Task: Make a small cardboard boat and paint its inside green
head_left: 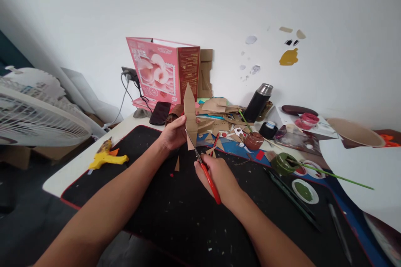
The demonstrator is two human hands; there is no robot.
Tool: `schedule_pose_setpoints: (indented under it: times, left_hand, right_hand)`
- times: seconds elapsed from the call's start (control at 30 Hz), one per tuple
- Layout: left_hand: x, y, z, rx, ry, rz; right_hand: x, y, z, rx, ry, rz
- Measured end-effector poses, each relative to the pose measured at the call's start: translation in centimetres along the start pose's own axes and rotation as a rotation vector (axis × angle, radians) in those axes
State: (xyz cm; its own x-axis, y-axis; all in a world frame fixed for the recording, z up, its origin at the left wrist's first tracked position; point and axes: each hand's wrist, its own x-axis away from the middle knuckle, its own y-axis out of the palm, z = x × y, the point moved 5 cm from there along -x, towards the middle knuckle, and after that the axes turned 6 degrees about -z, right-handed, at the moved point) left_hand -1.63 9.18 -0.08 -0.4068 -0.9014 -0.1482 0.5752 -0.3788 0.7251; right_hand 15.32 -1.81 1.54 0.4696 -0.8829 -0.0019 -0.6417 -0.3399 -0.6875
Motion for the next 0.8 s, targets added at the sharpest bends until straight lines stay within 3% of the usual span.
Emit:
schedule_pose_setpoints:
  times: [0.37, 0.47, 0.6, 0.8]
  left_hand:
    - [-0.2, 0.6, 0.1, -0.022, 0.034, 0.029]
    - [-0.2, 0.5, 0.4, -0.004, 0.047, 0.042]
    - [-0.2, 0.5, 0.9, 0.029, 0.068, 0.056]
    - [-0.2, 1.2, 1.3, 0.028, 0.089, 0.068]
  right_hand:
    - [0.1, 0.9, -0.1, 0.051, -0.013, -0.020]
    - [0.0, 0.8, 0.2, -0.102, -0.041, -0.035]
    - [0.1, 0.4, 0.6, -0.392, 0.037, -0.054]
    - [-0.5, -1.6, 2.0, -0.661, 0.126, 0.100]
